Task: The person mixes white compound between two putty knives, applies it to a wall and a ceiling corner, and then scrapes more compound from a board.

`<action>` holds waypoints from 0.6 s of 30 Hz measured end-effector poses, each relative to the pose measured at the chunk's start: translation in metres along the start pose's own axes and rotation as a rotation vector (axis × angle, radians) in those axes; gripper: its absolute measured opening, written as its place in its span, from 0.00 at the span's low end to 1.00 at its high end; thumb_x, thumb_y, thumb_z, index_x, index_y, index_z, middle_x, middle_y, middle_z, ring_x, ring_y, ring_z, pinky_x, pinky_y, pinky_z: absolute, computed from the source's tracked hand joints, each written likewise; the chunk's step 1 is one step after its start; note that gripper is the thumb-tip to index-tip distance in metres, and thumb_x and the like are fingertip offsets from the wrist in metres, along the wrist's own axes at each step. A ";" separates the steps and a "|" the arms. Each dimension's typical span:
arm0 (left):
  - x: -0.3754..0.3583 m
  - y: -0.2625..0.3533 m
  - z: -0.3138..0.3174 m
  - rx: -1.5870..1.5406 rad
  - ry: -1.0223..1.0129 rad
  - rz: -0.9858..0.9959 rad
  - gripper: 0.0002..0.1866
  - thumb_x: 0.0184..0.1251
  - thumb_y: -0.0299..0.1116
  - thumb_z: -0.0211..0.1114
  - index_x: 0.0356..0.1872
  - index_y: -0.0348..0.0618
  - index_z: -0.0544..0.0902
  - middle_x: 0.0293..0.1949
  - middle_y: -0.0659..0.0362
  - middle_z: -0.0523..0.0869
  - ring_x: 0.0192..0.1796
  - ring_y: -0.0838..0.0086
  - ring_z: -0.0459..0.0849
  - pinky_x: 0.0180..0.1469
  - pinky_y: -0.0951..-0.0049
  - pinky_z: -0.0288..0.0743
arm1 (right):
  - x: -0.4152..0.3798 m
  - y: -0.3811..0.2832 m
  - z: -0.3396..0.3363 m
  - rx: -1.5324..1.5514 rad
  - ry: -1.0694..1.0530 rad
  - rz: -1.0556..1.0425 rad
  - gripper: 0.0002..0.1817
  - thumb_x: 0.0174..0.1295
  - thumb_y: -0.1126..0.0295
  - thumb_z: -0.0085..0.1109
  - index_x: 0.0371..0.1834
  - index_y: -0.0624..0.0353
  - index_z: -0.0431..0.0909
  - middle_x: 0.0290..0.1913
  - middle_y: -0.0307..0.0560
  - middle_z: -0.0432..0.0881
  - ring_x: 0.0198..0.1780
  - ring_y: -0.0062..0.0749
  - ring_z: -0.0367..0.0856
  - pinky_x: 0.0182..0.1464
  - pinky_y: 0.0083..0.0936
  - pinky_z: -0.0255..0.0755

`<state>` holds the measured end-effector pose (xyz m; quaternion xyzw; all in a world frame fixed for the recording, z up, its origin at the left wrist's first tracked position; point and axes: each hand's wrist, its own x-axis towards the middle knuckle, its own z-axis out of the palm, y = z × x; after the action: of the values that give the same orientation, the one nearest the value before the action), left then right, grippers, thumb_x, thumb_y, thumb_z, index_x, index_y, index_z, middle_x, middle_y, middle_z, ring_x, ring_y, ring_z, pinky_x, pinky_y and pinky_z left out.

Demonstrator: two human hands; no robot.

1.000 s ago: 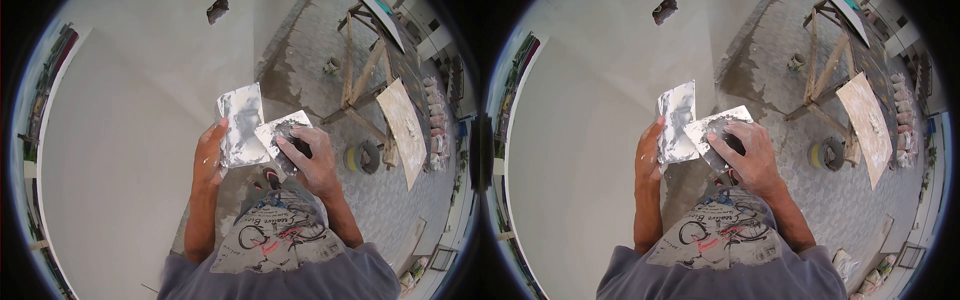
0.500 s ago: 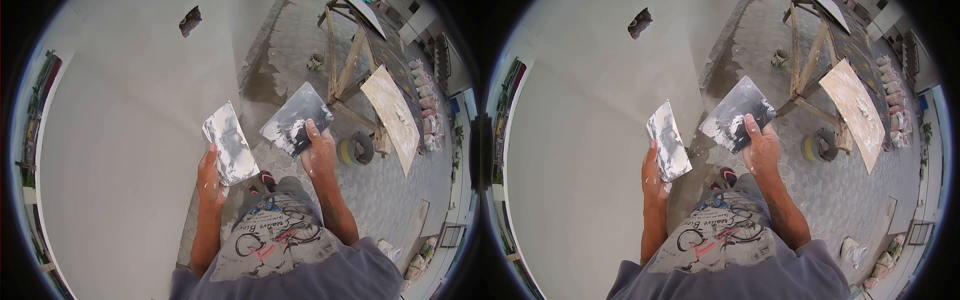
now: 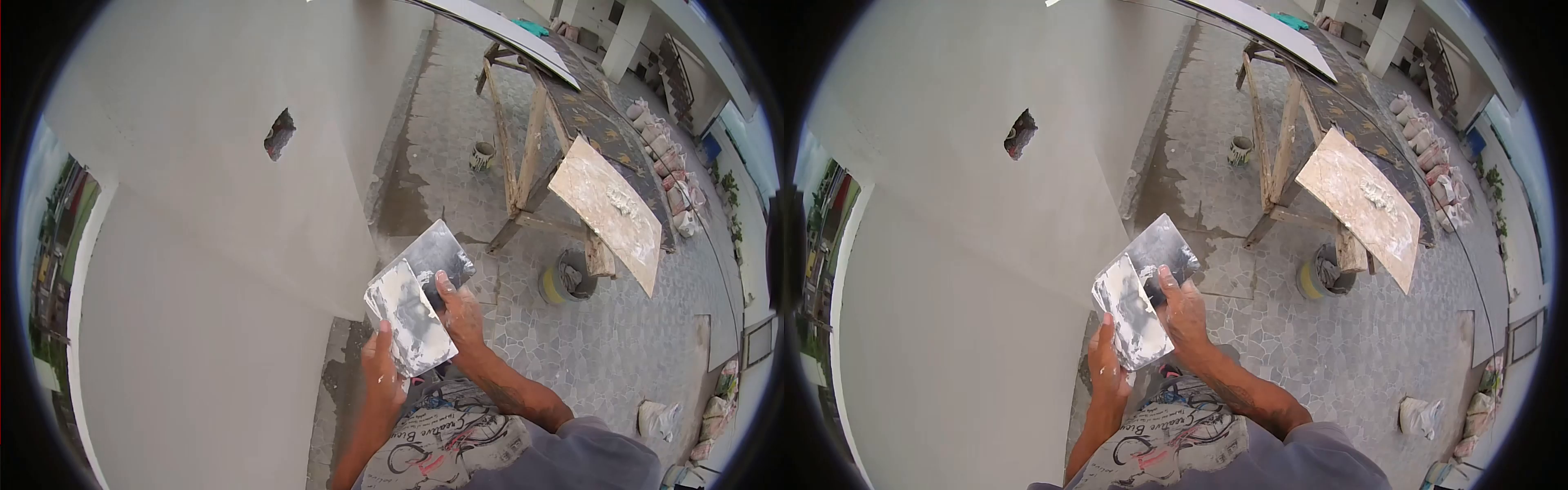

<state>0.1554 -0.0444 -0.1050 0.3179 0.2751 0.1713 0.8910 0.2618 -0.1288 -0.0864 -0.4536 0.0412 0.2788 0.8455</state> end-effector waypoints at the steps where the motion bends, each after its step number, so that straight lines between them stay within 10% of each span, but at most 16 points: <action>1: 0.001 0.000 0.001 0.002 -0.011 0.018 0.23 0.80 0.42 0.53 0.59 0.28 0.73 0.52 0.50 0.84 0.49 0.69 0.87 0.51 0.69 0.83 | 0.004 0.010 -0.004 -0.059 0.042 -0.027 0.19 0.72 0.57 0.58 0.46 0.66 0.76 0.37 0.43 0.82 0.37 0.22 0.81 0.36 0.21 0.76; 6: 0.004 -0.002 -0.007 0.038 0.022 0.082 0.23 0.79 0.42 0.53 0.58 0.27 0.73 0.51 0.49 0.84 0.48 0.68 0.87 0.50 0.69 0.83 | -0.009 -0.011 -0.012 -0.348 -0.110 0.091 0.19 0.71 0.60 0.60 0.49 0.69 0.76 0.40 0.43 0.82 0.39 0.21 0.79 0.42 0.19 0.75; 9: 0.003 0.017 -0.009 0.073 0.056 0.127 0.23 0.79 0.42 0.54 0.58 0.27 0.74 0.50 0.50 0.84 0.48 0.68 0.87 0.52 0.68 0.82 | 0.008 0.013 -0.036 -0.409 -0.279 -0.183 0.17 0.70 0.66 0.61 0.53 0.69 0.75 0.43 0.42 0.81 0.44 0.21 0.78 0.49 0.18 0.74; 15: 0.012 0.034 -0.052 0.162 0.199 0.264 0.23 0.75 0.50 0.57 0.51 0.35 0.77 0.32 0.58 0.85 0.23 0.77 0.83 0.13 0.79 0.66 | 0.006 0.003 -0.061 -0.321 -0.218 -0.127 0.18 0.65 0.76 0.65 0.58 0.65 0.76 0.43 0.40 0.81 0.43 0.19 0.78 0.47 0.16 0.74; 18: 0.012 0.034 -0.062 0.160 0.220 0.256 0.23 0.75 0.50 0.57 0.49 0.36 0.77 0.31 0.58 0.85 0.21 0.78 0.82 0.12 0.80 0.64 | 0.014 0.000 -0.068 -0.383 -0.213 -0.166 0.15 0.65 0.75 0.66 0.54 0.65 0.79 0.41 0.39 0.82 0.38 0.18 0.79 0.43 0.16 0.75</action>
<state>0.1231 0.0161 -0.1272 0.3995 0.3408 0.2946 0.7984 0.2860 -0.1762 -0.1312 -0.5755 -0.1393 0.2573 0.7637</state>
